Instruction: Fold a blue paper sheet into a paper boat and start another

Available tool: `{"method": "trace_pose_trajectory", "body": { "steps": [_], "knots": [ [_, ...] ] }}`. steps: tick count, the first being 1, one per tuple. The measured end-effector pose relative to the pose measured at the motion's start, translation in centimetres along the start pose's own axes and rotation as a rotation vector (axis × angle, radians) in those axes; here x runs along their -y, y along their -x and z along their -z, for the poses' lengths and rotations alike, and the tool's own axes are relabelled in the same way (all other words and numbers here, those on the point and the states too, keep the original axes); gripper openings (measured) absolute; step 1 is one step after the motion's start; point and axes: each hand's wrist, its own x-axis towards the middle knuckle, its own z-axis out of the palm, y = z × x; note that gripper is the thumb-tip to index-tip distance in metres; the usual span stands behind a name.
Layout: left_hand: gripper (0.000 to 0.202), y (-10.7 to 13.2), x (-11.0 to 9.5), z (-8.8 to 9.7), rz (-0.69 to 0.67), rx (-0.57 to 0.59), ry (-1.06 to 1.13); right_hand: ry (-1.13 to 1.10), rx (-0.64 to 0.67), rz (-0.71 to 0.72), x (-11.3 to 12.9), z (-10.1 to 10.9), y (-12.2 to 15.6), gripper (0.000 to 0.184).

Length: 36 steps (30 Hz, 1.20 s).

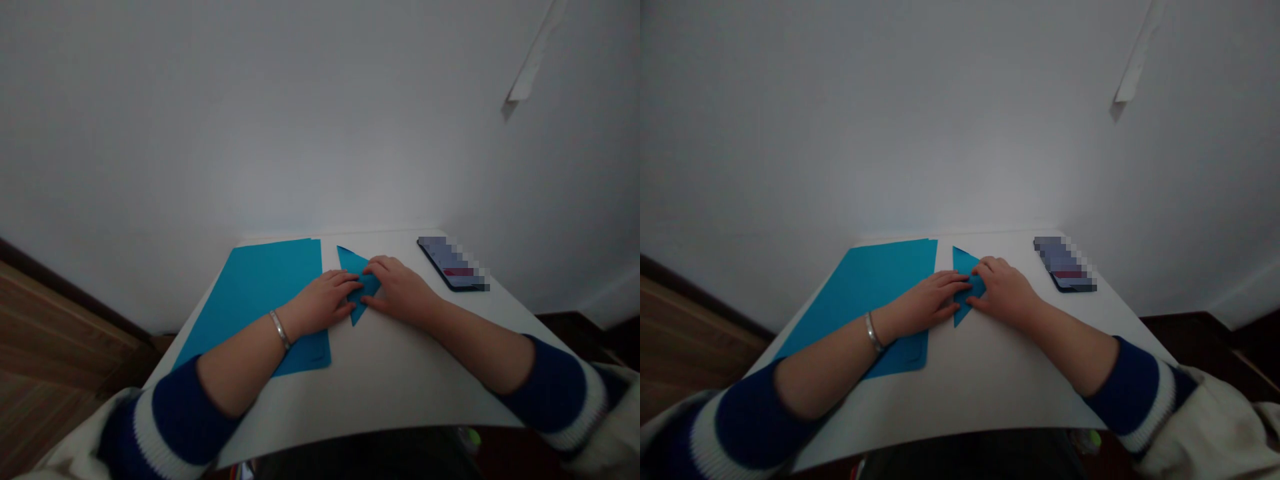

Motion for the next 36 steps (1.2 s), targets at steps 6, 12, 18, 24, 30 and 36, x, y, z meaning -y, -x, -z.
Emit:
{"method": "trace_pose_trajectory", "body": {
  "steps": [6,12,18,24,30,36],
  "knots": [
    [0.044,0.1,-0.3,0.2,0.033,0.004,0.029,-0.034,0.005,-0.16,-1.0,-1.6,0.2,0.088],
    [0.073,0.3,-0.4,0.1,0.33,-0.021,-0.055,-0.04,0.041,-0.138,-1.2,-1.6,0.1,0.085],
    [0.071,0.2,0.0,-0.1,0.344,-0.004,0.029,-0.129,-0.019,-0.091,-1.2,-1.7,0.1,0.084],
    [0.06,-0.1,0.4,0.0,0.386,-0.144,0.305,-0.241,-0.058,-0.105,-1.7,-2.0,0.1,0.086],
    [0.053,-0.3,0.1,0.1,0.273,-0.361,0.781,-0.351,-0.093,-0.068,-2.1,-2.2,-0.2,0.086],
    [0.07,-0.1,-0.8,0.5,0.144,-0.443,0.858,-0.552,-0.108,-0.152,-1.5,-1.4,-0.4,0.079]
  ]
}}
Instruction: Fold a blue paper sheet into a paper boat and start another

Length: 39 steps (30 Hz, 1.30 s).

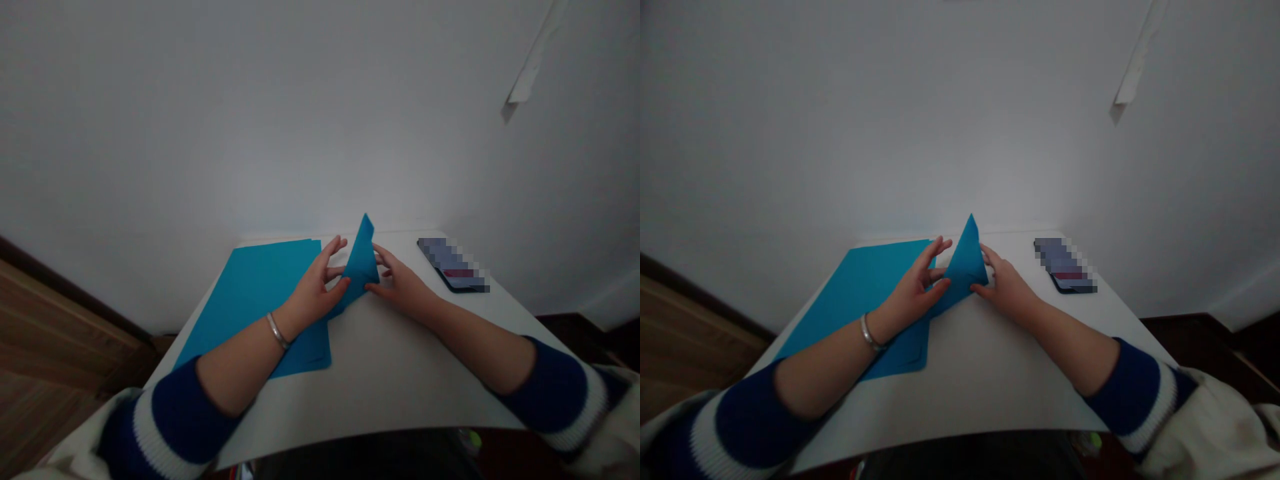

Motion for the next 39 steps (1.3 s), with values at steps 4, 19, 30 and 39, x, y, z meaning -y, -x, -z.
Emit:
{"method": "trace_pose_trajectory", "body": {
  "steps": [4,19,30,39],
  "knots": [
    [0.06,0.1,-0.1,0.0,-0.013,0.091,0.083,-0.068,-0.065,-0.085,0.3,-0.1,0.1,0.07],
    [0.044,0.1,0.3,-0.1,0.077,0.175,-0.052,-0.519,0.156,-0.141,0.4,-1.0,0.3,0.095],
    [0.047,-0.3,0.7,-0.4,0.261,0.1,0.046,-0.49,0.113,-0.159,0.5,-1.2,0.4,0.088],
    [0.046,-0.2,0.3,-0.5,0.219,-0.003,-0.029,-0.356,0.075,-0.104,1.2,-0.6,0.3,0.058]
  ]
}}
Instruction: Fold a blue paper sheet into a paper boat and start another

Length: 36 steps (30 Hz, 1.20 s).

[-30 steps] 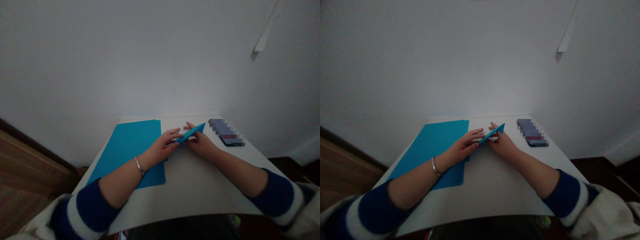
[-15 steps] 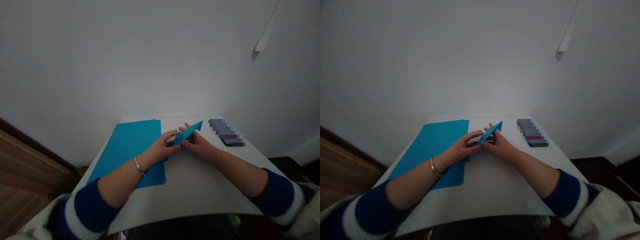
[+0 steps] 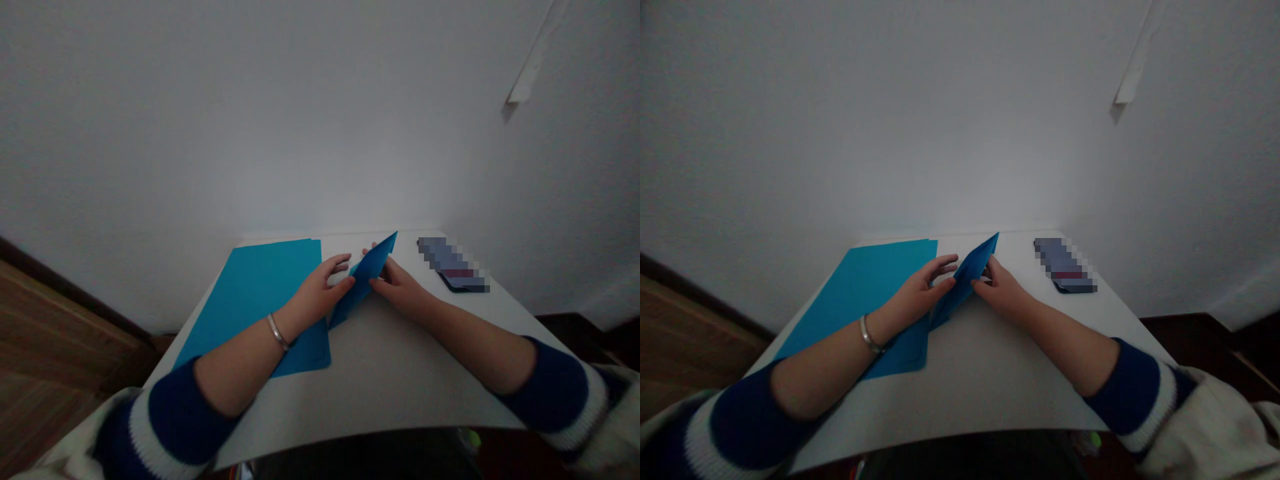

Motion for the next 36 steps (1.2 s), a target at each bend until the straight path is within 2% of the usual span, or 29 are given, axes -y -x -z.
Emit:
{"method": "trace_pose_trajectory", "body": {
  "steps": [5,9,15,19,25,30,36],
  "knots": [
    [0.05,0.0,0.0,0.1,-0.08,-0.009,-0.054,0.2,-0.05,0.023,0.5,0.0,0.0,0.042],
    [0.052,0.0,0.0,0.2,-0.149,-0.025,-0.144,0.46,-0.063,-0.043,1.4,0.4,0.3,0.023],
    [0.063,0.0,0.1,0.6,-0.178,-0.096,-0.227,0.687,-0.037,0.043,1.3,1.0,0.3,0.018],
    [0.056,-0.1,-0.1,0.8,-0.147,-0.159,-0.353,0.749,-0.014,0.049,0.9,1.1,0.2,0.018],
    [0.042,-0.5,0.4,1.2,-0.114,-0.157,-0.461,0.789,0.017,0.09,0.8,1.8,0.0,0.022],
    [0.042,-0.6,1.4,1.2,-0.175,-0.11,-0.508,0.797,0.086,0.261,-0.1,2.6,-0.4,0.024],
    [0.05,-0.6,1.6,1.1,-0.281,-0.025,-0.574,0.772,-0.031,0.396,-0.3,2.4,-0.2,0.038]
  ]
}}
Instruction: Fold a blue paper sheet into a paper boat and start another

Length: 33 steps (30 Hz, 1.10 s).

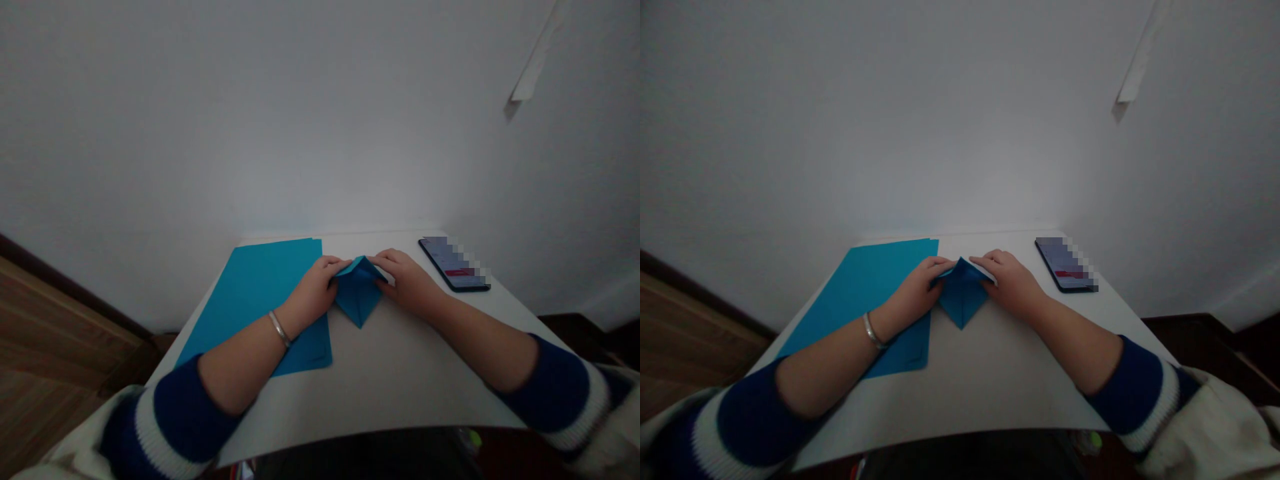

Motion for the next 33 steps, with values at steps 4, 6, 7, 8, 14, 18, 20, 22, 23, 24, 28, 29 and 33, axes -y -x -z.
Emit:
{"method": "trace_pose_trajectory", "body": {
  "steps": [4,6,7,8,14,18,20,22,23,24,28,29,33],
  "knots": [
    [0.051,0.1,-0.3,0.2,-0.06,0.057,-0.016,0.04,-0.064,0.102,1.1,0.7,-0.1,0.033],
    [0.053,0.2,-0.4,0.3,-0.048,0.082,-0.019,0.04,-0.056,0.091,1.3,1.0,-0.1,0.022],
    [0.056,0.2,-0.4,0.4,-0.032,0.094,-0.032,0.04,-0.035,0.077,1.3,1.1,-0.2,0.018],
    [0.06,0.3,-0.4,0.4,-0.014,0.108,-0.056,0.045,-0.005,0.061,1.2,1.2,-0.2,0.016],
    [0.066,0.3,-0.6,0.7,0.0,0.25,-0.3,0.022,0.196,-0.017,0.0,1.0,-0.2,0.025],
    [0.069,0.6,-0.6,0.6,-0.012,0.354,-0.408,0.016,0.248,-0.017,-0.3,0.8,-0.1,0.029],
    [0.07,0.7,-0.6,0.5,0.006,0.384,-0.427,0.009,0.256,-0.016,-0.4,0.6,-0.1,0.031],
    [0.071,0.7,-0.6,0.4,0.018,0.402,-0.431,-0.009,0.245,-0.024,-0.6,0.4,-0.1,0.031],
    [0.071,0.7,-0.6,0.4,0.033,0.4,-0.433,-0.02,0.233,-0.036,-0.6,0.3,0.0,0.03],
    [0.07,0.8,-0.6,0.3,0.056,0.389,-0.433,-0.028,0.217,-0.056,-0.6,0.2,0.0,0.029],
    [0.061,0.6,-0.3,0.1,0.138,0.241,-0.419,-0.03,0.123,-0.213,-0.5,0.0,0.0,0.022],
    [0.057,0.6,-0.3,0.2,0.148,0.193,-0.407,-0.028,0.105,-0.263,-0.5,-0.1,0.0,0.02],
    [0.044,0.2,-0.3,0.4,0.221,0.087,-0.356,-0.019,0.112,-0.386,-0.9,-0.1,0.1,0.016]
  ]
}}
